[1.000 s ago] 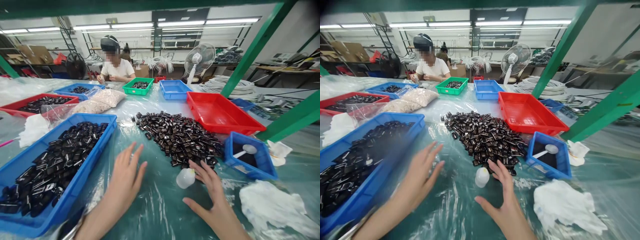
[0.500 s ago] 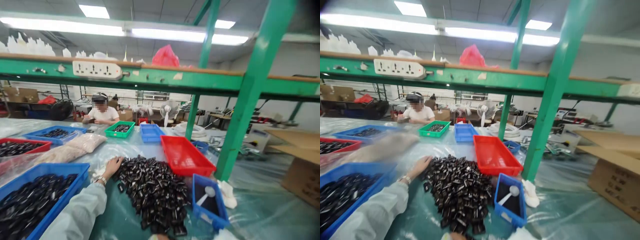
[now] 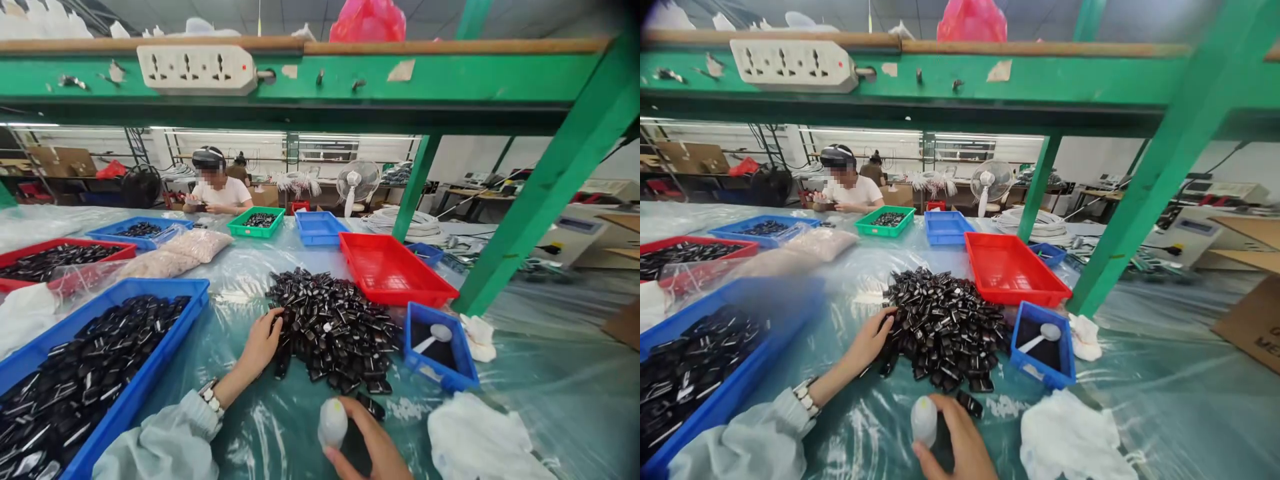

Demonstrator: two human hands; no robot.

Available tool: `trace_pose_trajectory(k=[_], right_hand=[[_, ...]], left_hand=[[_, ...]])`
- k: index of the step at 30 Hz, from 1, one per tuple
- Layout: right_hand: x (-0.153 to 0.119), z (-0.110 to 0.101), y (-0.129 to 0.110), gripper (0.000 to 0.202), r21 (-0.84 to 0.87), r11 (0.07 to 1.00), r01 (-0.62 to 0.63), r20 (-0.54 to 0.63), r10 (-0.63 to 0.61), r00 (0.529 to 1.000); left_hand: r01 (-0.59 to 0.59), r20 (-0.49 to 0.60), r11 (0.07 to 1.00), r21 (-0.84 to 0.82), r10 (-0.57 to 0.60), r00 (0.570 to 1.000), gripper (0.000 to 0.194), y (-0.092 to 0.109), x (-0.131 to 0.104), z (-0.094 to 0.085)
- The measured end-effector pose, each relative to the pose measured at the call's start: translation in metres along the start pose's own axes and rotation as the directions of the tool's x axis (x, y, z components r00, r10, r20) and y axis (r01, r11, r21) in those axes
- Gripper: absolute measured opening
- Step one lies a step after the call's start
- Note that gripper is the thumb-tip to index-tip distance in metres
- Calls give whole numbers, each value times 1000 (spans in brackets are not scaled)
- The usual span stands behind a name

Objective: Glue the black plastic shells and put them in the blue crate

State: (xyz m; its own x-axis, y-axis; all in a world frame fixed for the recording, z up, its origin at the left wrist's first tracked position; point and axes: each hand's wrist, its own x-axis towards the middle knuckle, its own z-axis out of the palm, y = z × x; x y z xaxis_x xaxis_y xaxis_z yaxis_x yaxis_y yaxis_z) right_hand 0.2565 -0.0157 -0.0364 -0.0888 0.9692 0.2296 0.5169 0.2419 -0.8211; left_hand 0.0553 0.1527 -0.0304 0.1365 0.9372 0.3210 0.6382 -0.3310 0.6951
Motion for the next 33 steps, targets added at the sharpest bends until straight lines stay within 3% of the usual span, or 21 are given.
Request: trace_pose_trajectory(k=[6, 11, 14, 16, 19, 29, 33], right_hand=[[-3, -2, -8, 29, -12, 1000, -13, 36, 14, 999], [-1, -5, -12, 28, -29, 999, -21, 60, 23, 998], [0, -7, -15, 28, -36, 998, -41, 74, 44, 996], [1, -7, -15, 27, -45, 997, -56, 90, 60, 994], [0, -7, -14, 26, -62, 995, -75, 118, 82, 990], [-5, -8, -6, 27, -160, 987, 1, 143, 22, 989], [-5, -10, -7, 27, -156, 988, -2, 148, 26, 989]], left_hand=[[-12, 5, 987, -163, 13, 1000, 23, 29, -46, -43], [79, 245, 937, -339, 7, 970, 34, 43, -110, -56], [280, 414, 841, -463, -75, 907, 42, 41, -136, -57], [405, 502, 740, -537, -105, 859, 41, 39, -142, -59], [452, 542, 682, -575, -97, 835, 38, 35, -144, -62], [457, 559, 760, -463, -149, 816, 38, 31, -151, -65], [500, 587, 759, -417, -195, 785, 36, 32, -149, -68]])
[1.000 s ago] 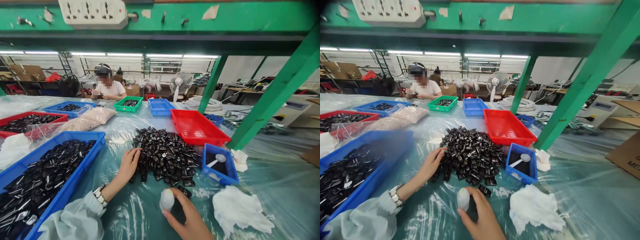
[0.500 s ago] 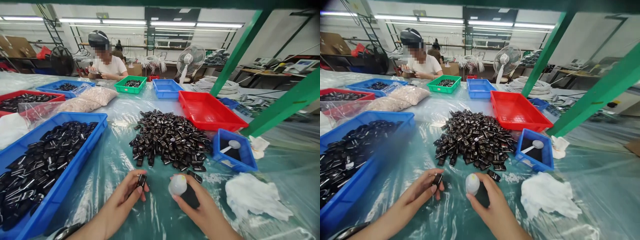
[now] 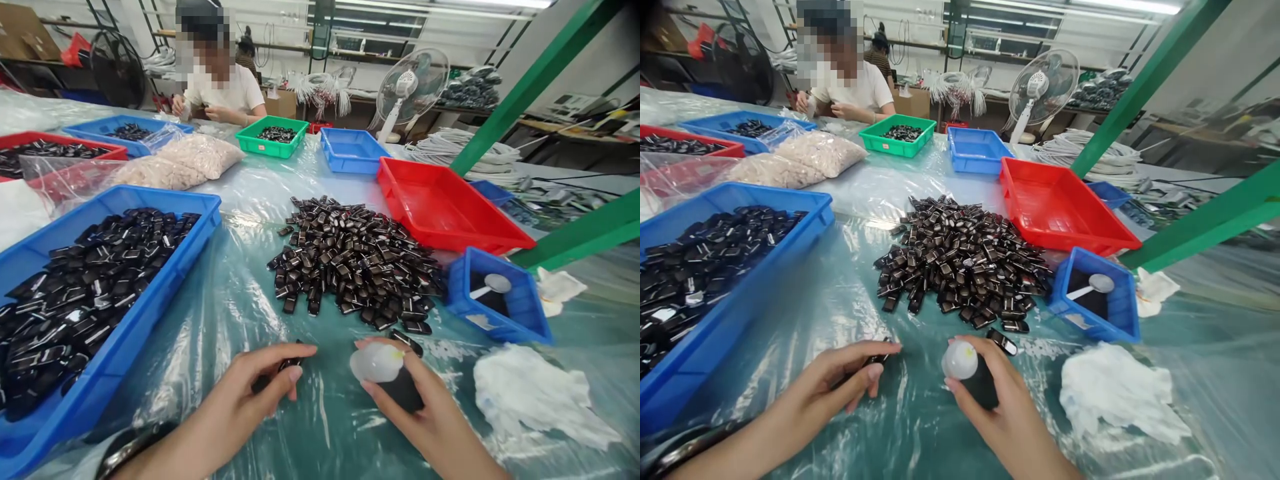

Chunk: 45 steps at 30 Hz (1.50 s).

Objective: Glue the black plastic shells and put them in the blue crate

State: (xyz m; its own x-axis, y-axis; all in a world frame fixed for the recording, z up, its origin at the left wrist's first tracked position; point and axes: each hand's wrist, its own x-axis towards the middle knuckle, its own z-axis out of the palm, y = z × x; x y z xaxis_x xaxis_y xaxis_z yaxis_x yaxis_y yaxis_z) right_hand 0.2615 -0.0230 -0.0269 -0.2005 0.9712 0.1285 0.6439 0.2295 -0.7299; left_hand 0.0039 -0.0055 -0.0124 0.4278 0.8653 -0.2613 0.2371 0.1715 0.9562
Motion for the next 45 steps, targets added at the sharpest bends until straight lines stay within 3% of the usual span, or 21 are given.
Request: trace_pose_trajectory(k=[7, 10, 13, 15, 18, 24, 28, 32, 36, 40, 45], right_hand=[[-2, -2, -1, 27, 11, 1000, 0, 42, -1, 999], [-2, -2, -1, 27, 12, 1000, 7, 43, -7, 999], [-2, -2, -2, 27, 19, 1000, -21, 63, 20, 998], [-3, -3, -3, 28, 10, 1000, -25, 60, 24, 998], [-3, -3, -4, 29, -5, 1000, -10, 45, 10, 999], [0, -3, -9, 31, -28, 999, 36, -12, -37, 999], [-3, -4, -19, 28, 51, 996, 73, -46, -70, 996], [-16, 0, -25, 27, 182, 981, -62, -15, 66, 998], [-25, 5, -24, 30, 258, 948, -186, 48, 180, 982], [-21, 2, -22, 25, 180, 980, -82, 11, 82, 997], [-14, 1, -19, 23, 153, 986, 72, -27, -69, 997]], left_hand=[[93, 61, 995, 31, -95, 994, 49, 7, -1, -1], [61, 38, 988, 143, -67, 997, 33, 13, -3, 1], [-39, 30, 969, 242, 33, 999, 33, 18, -4, 2], [-81, 54, 972, 219, 71, 996, 31, 21, -4, 2], [-36, 115, 987, 155, 19, 993, 31, 21, -6, 2], [-15, 106, 982, 191, -5, 994, 41, 10, -7, 2], [-15, 103, 982, 191, -4, 995, 45, 7, -5, 3], [-27, 140, 968, 248, -9, 990, 36, 16, -8, 3], [-4, 102, 971, 239, -21, 995, 32, 22, -14, 1], [9, 104, 990, 143, -24, 994, 25, 16, -12, -1], [35, -5, 999, -40, -36, 999, 15, 10, -5, -2]])
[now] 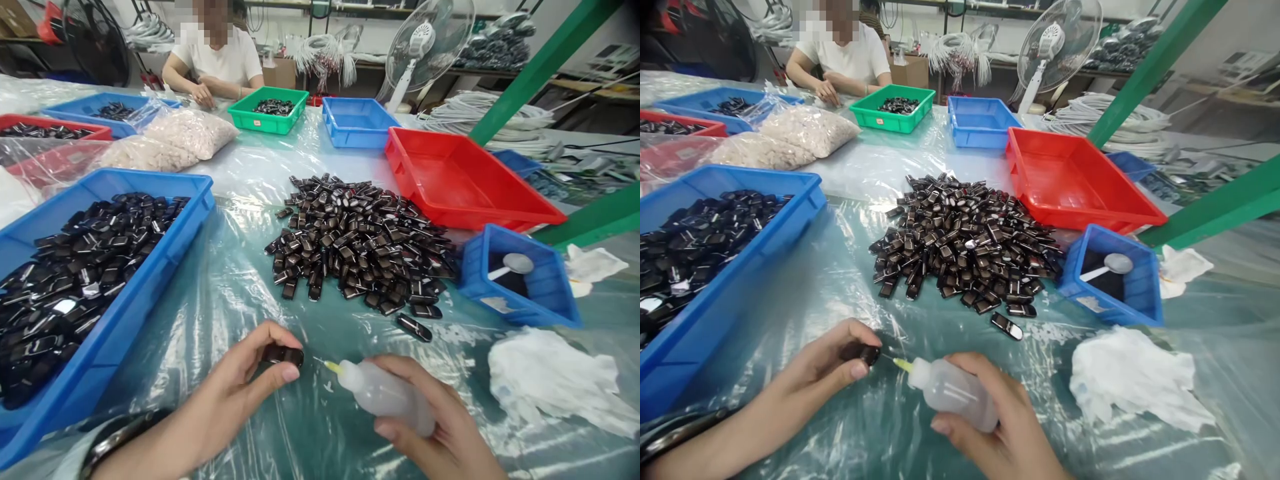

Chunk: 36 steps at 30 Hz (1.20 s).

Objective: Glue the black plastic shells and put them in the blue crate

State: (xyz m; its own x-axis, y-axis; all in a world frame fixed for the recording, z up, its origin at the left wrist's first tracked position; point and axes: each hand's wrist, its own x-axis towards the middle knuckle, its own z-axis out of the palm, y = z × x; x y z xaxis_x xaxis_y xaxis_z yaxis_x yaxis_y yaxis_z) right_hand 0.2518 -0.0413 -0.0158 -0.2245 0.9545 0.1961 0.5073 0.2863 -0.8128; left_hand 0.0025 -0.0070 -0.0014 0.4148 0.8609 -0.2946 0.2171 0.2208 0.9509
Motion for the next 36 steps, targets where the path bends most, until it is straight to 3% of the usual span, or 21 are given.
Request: trace_pose_trajectory(k=[6, 12, 24, 31, 36], right_hand=[[0, 5, 3, 25, -53, 991, 119, -59, -122, 991], [-2, 4, 5, 25, -77, 993, 94, -67, -99, 993], [-3, 0, 9, 34, -93, 985, 146, 10, -145, 989], [-4, -6, 13, 42, -192, 944, 268, 4, -273, 962], [0, -8, 8, 53, -176, 949, 260, 52, -255, 966]], left_hand=[[8, 13, 999, -44, -8, 1000, 16, 1, -1, 1], [-20, 25, 999, -38, 21, 999, 15, 0, -1, 1], [4, 99, 984, 180, -22, 995, 17, 8, -4, -1], [-107, 127, 975, 195, 84, 988, 14, 5, -6, 1], [-169, 118, 968, 187, 149, 982, 14, 4, -7, 1]])
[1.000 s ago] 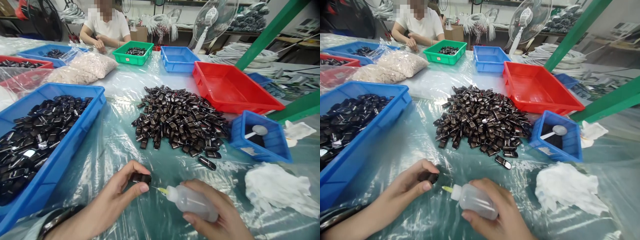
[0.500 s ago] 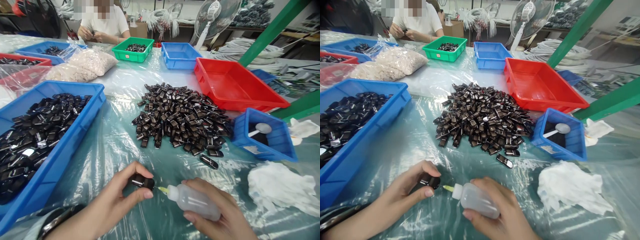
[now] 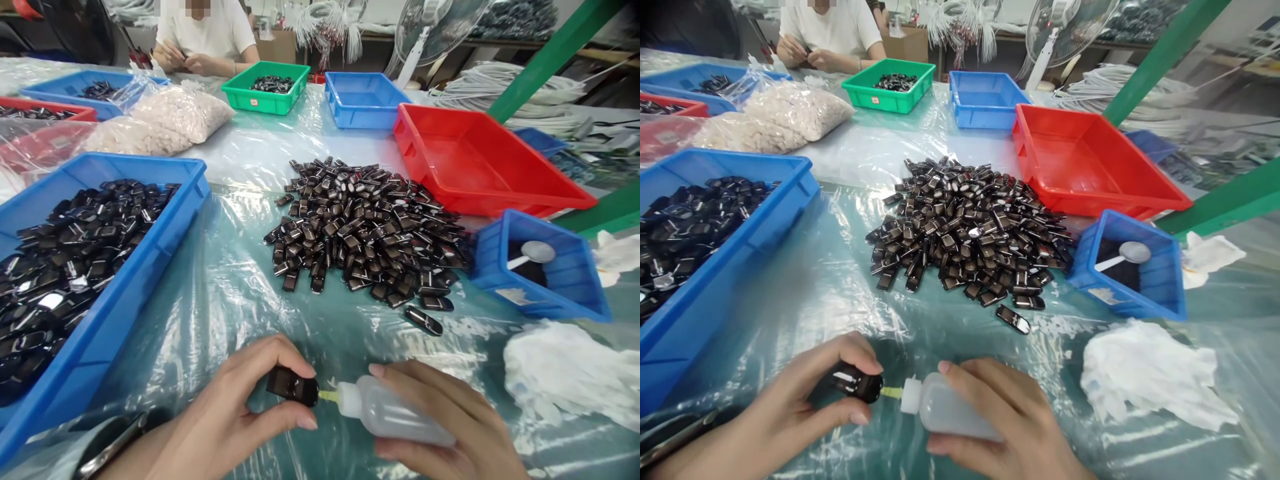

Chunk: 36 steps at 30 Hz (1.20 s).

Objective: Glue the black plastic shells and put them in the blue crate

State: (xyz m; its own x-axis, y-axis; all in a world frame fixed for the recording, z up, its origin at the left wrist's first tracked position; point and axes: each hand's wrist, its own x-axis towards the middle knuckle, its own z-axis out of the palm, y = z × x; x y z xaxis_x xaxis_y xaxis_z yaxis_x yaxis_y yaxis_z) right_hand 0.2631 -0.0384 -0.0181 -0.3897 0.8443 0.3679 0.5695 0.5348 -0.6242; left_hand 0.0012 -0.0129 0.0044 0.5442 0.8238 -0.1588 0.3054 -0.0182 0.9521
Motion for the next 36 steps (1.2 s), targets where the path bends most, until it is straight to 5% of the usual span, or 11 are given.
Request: trace_pose_trajectory(k=[21, 36], right_hand=[[-7, 3, 2, 51, -43, 999, -13, -5, 13, 1000], [-12, 5, 3, 48, -79, 996, -37, 1, 37, 999]], left_hand=[[-73, -46, 997, 0, 73, 996, 20, -6, 1, 2], [139, 74, 981, 132, -150, 986, 17, -4, -2, 1]])
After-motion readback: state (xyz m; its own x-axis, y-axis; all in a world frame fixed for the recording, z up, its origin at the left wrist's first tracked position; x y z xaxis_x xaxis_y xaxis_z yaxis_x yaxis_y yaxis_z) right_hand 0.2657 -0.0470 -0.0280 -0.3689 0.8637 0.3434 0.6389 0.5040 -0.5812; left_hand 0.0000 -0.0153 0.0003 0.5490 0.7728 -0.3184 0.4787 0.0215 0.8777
